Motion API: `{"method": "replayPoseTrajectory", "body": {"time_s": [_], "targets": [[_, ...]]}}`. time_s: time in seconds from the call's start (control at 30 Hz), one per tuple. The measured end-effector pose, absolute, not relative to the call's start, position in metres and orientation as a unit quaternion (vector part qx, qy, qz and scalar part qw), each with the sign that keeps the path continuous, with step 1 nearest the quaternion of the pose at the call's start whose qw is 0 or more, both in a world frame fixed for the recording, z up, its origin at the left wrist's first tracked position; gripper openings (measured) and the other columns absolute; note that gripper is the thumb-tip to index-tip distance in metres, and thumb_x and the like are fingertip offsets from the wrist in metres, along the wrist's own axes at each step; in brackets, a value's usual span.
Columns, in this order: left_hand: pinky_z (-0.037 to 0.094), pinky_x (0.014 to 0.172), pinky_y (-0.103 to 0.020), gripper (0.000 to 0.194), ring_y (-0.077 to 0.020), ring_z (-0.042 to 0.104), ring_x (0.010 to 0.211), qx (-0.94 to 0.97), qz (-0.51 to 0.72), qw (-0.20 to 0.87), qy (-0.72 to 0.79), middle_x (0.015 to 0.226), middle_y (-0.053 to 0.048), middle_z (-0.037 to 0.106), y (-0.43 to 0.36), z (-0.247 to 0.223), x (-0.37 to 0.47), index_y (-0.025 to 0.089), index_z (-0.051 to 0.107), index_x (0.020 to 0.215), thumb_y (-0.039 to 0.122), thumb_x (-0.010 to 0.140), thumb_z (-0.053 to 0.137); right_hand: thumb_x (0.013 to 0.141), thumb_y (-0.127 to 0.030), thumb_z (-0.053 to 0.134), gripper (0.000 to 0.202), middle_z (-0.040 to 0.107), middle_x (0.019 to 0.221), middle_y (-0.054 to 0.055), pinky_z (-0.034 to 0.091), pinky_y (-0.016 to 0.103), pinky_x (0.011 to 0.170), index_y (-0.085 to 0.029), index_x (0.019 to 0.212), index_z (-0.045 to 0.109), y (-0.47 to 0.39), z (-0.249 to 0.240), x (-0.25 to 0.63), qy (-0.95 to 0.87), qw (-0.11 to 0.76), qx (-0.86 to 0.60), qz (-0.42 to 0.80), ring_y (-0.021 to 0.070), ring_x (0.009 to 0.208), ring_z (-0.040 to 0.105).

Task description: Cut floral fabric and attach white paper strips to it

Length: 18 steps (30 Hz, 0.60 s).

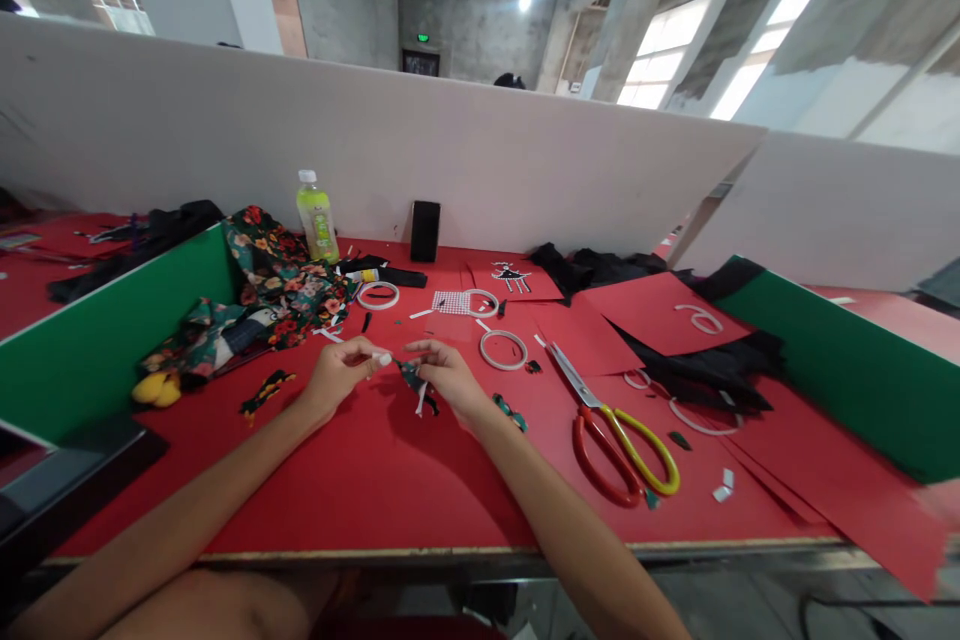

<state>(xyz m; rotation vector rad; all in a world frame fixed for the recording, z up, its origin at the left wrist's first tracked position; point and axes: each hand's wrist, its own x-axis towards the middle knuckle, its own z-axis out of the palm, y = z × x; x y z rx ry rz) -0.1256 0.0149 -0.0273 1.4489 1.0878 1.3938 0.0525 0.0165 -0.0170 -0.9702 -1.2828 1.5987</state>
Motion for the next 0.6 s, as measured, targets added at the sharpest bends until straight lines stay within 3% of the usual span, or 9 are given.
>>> {"method": "replayPoseTrajectory", "body": {"time_s": [0.1,0.27,0.43,0.6], "targets": [[0.039,0.056,-0.022,0.030,-0.0085,0.046,0.053,0.537,0.567,0.436,0.448,0.058,0.002,0.057,0.0152,-0.0272,-0.1259,0.014,0.067,0.067,0.041,0.057,0.077,0.058,-0.005,0.051,0.041,0.064,0.070,-0.001,0.040,0.023,0.052,-0.018,0.096,0.059,0.0184,-0.0186,0.0538,-0.518,0.410,-0.400,0.635,0.0103,0.055,0.055],[0.042,0.058,-0.021,0.049,-0.0085,0.051,0.060,0.496,0.567,0.475,0.455,0.070,0.002,0.059,0.0159,-0.0276,-0.1244,0.015,0.067,0.086,0.037,0.045,0.083,0.060,0.000,0.051,0.042,0.060,0.062,-0.004,0.039,0.023,0.049,-0.018,0.098,0.056,0.0201,-0.0237,0.0561,-0.515,0.362,-0.460,0.626,0.0098,0.049,0.052],[0.037,0.047,-0.020,0.048,-0.0085,0.047,0.052,0.469,0.553,0.504,0.470,0.061,-0.001,0.056,0.0175,-0.0284,-0.1257,0.012,0.071,0.077,0.058,0.066,0.063,0.064,0.000,0.049,0.042,0.062,0.069,-0.002,0.039,0.022,0.049,-0.017,0.101,0.055,0.0183,-0.0219,0.0568,-0.535,0.343,-0.480,0.605,0.0091,0.050,0.052],[0.039,0.052,-0.022,0.039,-0.0094,0.048,0.053,0.523,0.544,0.452,0.476,0.061,0.000,0.062,0.0149,-0.0253,-0.1263,0.014,0.073,0.083,0.044,0.058,0.075,0.063,0.001,0.048,0.046,0.060,0.066,-0.002,0.038,0.022,0.047,-0.017,0.105,0.055,0.0185,-0.0225,0.0554,-0.538,0.345,-0.482,0.600,0.0093,0.048,0.051]]}}
